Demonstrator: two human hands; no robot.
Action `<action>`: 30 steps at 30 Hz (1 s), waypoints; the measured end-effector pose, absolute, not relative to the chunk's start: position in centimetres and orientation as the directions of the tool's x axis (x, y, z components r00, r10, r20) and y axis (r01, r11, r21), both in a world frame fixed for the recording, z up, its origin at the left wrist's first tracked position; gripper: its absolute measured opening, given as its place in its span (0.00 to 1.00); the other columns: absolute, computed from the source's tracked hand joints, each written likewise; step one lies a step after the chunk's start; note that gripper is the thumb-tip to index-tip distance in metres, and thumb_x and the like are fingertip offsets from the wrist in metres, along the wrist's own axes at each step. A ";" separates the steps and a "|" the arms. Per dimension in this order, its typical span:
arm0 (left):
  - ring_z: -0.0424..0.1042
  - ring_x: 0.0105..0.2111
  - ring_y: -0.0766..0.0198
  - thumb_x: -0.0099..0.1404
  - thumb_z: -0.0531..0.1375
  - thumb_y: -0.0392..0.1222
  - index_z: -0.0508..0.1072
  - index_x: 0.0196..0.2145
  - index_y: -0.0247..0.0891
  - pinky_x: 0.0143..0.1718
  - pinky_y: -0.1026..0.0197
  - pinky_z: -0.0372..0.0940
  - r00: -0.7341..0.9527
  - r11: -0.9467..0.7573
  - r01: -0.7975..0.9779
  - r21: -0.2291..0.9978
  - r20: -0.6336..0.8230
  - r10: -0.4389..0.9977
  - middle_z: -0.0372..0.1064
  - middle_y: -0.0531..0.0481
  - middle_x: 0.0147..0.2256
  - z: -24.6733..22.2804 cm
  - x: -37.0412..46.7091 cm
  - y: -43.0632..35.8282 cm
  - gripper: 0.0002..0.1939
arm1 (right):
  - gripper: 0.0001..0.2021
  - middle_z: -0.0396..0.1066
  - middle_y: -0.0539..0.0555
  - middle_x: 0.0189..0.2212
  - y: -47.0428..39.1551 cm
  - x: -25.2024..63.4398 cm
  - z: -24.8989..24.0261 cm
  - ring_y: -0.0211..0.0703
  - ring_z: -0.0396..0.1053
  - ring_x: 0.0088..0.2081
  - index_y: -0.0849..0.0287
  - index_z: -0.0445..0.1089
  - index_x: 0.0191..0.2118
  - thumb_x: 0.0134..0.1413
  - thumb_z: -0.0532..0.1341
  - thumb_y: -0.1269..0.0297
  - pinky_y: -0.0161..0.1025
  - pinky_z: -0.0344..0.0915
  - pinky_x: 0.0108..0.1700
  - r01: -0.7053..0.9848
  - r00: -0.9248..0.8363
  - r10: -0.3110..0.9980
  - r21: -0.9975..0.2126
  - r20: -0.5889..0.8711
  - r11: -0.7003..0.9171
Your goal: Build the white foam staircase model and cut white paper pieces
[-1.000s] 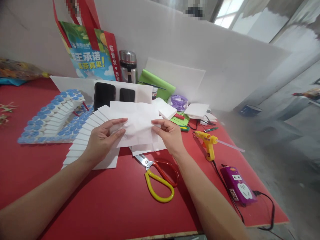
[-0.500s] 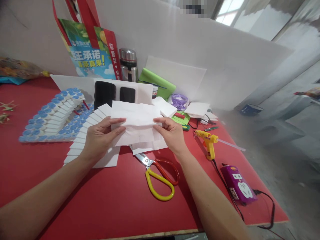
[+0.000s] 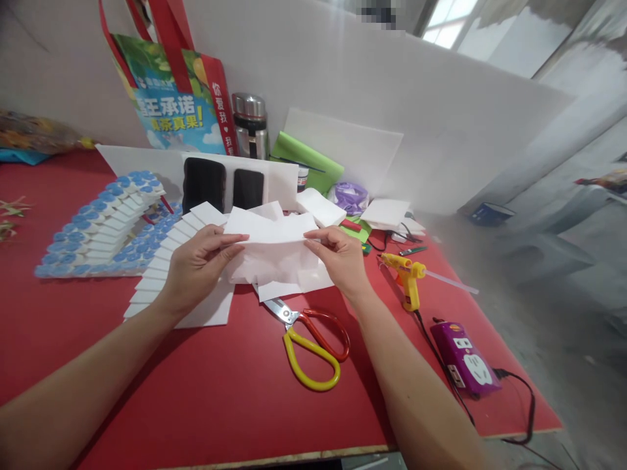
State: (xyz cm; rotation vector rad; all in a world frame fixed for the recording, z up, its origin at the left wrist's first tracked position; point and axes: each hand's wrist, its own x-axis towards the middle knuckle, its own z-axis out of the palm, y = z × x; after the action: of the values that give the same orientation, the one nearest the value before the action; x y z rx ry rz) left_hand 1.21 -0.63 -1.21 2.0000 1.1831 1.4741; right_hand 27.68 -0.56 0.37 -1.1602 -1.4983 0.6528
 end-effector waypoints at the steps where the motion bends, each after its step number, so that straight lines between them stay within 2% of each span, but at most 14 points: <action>1: 0.70 0.37 0.62 0.71 0.63 0.42 0.83 0.44 0.43 0.40 0.59 0.66 0.109 -0.578 0.410 0.706 0.591 0.799 0.69 0.51 0.35 -1.1 1.2 -0.6 0.09 | 0.05 0.70 0.49 0.28 -0.5 27.8 0.4 0.38 0.62 0.29 0.55 0.81 0.36 0.54 0.70 0.62 0.40 0.61 0.34 0.336 0.047 0.904 -0.859 0.425 0.387; 4: 0.70 0.38 0.62 0.70 0.63 0.42 0.82 0.40 0.41 0.42 0.58 0.66 0.110 -0.589 0.434 0.682 0.608 0.786 0.69 0.51 0.36 -0.8 1.1 -0.6 0.07 | 0.04 0.74 0.55 0.40 -0.5 28.1 0.8 0.46 0.70 0.43 0.55 0.81 0.34 0.54 0.70 0.62 0.43 0.66 0.43 0.409 0.003 0.864 -0.790 0.503 0.458; 6: 0.71 0.41 0.61 0.69 0.64 0.41 0.80 0.36 0.41 0.46 0.56 0.66 0.085 -0.595 0.436 0.675 0.627 0.774 0.69 0.50 0.38 -0.3 1.0 -0.7 0.04 | 0.05 0.74 0.58 0.52 -0.7 28.2 1.2 0.51 0.69 0.53 0.55 0.79 0.35 0.56 0.70 0.60 0.47 0.66 0.51 0.412 -0.037 0.860 -0.776 0.509 0.477; 7: 0.71 0.44 0.59 0.68 0.65 0.41 0.78 0.34 0.40 0.49 0.55 0.66 0.073 -0.594 0.429 0.681 0.629 0.774 0.69 0.49 0.41 -0.1 1.0 -0.8 0.04 | 0.06 0.74 0.58 0.53 -0.8 28.1 1.4 0.52 0.70 0.54 0.55 0.79 0.36 0.57 0.69 0.59 0.48 0.67 0.52 0.385 -0.055 0.878 -0.801 0.475 0.458; 8: 0.72 0.46 0.58 0.67 0.65 0.42 0.77 0.33 0.40 0.51 0.54 0.65 0.063 -0.587 0.410 0.699 0.620 0.782 0.70 0.48 0.44 0.2 1.0 -0.9 0.05 | 0.08 0.76 0.58 0.50 -1.0 28.1 1.6 0.51 0.72 0.50 0.56 0.78 0.36 0.57 0.69 0.57 0.47 0.68 0.50 0.339 -0.066 0.903 -0.842 0.424 0.420; 10: 0.72 0.48 0.57 0.68 0.64 0.43 0.76 0.33 0.40 0.49 0.55 0.66 0.049 -0.526 0.333 0.783 0.542 0.839 0.73 0.46 0.46 0.6 1.0 -1.1 0.06 | 0.10 0.78 0.55 0.36 -1.2 27.9 1.8 0.45 0.73 0.37 0.56 0.76 0.37 0.57 0.69 0.55 0.43 0.69 0.40 0.237 -0.076 0.952 -0.922 0.295 0.305; 13: 0.71 0.33 0.62 0.68 0.64 0.45 0.77 0.33 0.40 0.34 0.61 0.65 0.028 -0.336 0.192 0.922 0.337 0.941 0.74 0.50 0.32 0.6 1.1 -1.2 0.08 | 0.11 0.71 0.48 0.23 -1.3 27.8 1.6 0.38 0.65 0.24 0.56 0.76 0.38 0.54 0.70 0.55 0.37 0.62 0.28 0.166 -0.062 0.977 -0.964 0.203 0.210; 15: 0.65 0.24 0.67 0.66 0.65 0.46 0.77 0.33 0.39 0.27 0.64 0.59 0.036 -0.203 0.105 0.974 0.200 0.979 0.69 0.54 0.24 0.4 1.3 -1.2 0.08 | 0.10 0.69 0.47 0.22 -1.2 28.1 1.4 0.37 0.61 0.22 0.55 0.78 0.41 0.55 0.69 0.58 0.36 0.57 0.26 0.164 -0.057 0.975 -0.961 0.217 0.224; 17: 0.64 0.22 0.68 0.64 0.68 0.47 0.79 0.36 0.39 0.24 0.66 0.57 0.081 -0.085 -0.010 0.996 0.085 0.993 0.68 0.55 0.22 0.1 1.4 -1.2 0.09 | 0.08 0.69 0.47 0.22 -0.9 28.5 1.0 0.36 0.59 0.22 0.54 0.80 0.40 0.56 0.67 0.61 0.36 0.52 0.25 0.189 -0.066 0.970 -0.951 0.235 0.243; 20: 0.68 0.23 0.67 0.59 0.71 0.46 0.81 0.42 0.40 0.25 0.66 0.61 0.145 0.029 -0.170 0.985 -0.005 0.989 0.73 0.53 0.24 -0.1 1.7 -1.1 0.14 | 0.09 0.70 0.49 0.24 -0.6 29.0 0.8 0.36 0.56 0.23 0.56 0.82 0.35 0.54 0.63 0.65 0.36 0.49 0.26 0.245 -0.106 0.970 -0.940 0.217 0.237; 22: 0.70 0.26 0.67 0.57 0.71 0.44 0.82 0.40 0.39 0.27 0.66 0.63 0.160 0.043 -0.210 0.977 -0.010 0.987 0.76 0.51 0.28 0.0 1.8 -1.0 0.13 | 0.10 0.68 0.48 0.23 -0.6 29.0 0.8 0.35 0.53 0.22 0.57 0.81 0.36 0.53 0.61 0.66 0.36 0.46 0.26 0.263 -0.121 0.975 -0.941 0.188 0.214; 25: 0.67 0.25 0.69 0.57 0.69 0.41 0.83 0.37 0.38 0.26 0.66 0.62 0.154 0.038 -0.185 0.982 -0.009 0.988 0.75 0.51 0.30 0.0 1.9 -1.1 0.10 | 0.10 0.62 0.45 0.20 -0.8 28.5 1.1 0.34 0.51 0.21 0.58 0.79 0.37 0.52 0.63 0.63 0.36 0.45 0.25 0.268 -0.099 0.985 -0.949 0.142 0.164; 28: 0.60 0.22 0.70 0.58 0.66 0.40 0.82 0.37 0.38 0.24 0.66 0.55 0.129 -0.004 -0.075 0.997 0.013 0.992 0.67 0.55 0.23 0.0 2.1 -1.4 0.08 | 0.12 0.62 0.45 0.21 -1.1 27.9 1.1 0.35 0.54 0.22 0.57 0.77 0.37 0.49 0.70 0.56 0.35 0.49 0.26 0.300 -0.050 0.992 -0.946 0.112 0.122; 30: 0.57 0.21 0.70 0.59 0.66 0.41 0.81 0.36 0.38 0.23 0.66 0.51 0.115 -0.018 -0.025 1.000 0.021 0.993 0.63 0.57 0.20 -0.2 2.3 -1.6 0.07 | 0.15 0.64 0.45 0.22 -1.1 27.5 0.9 0.36 0.57 0.24 0.56 0.76 0.36 0.44 0.74 0.56 0.36 0.53 0.27 0.329 -0.032 0.994 -0.938 0.106 0.111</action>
State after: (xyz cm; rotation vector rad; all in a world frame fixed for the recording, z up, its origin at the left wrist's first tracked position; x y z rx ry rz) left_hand 2.31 -1.57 -0.17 1.2582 1.0967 1.1491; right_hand 27.48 -1.11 0.88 -1.3579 -1.5125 0.9578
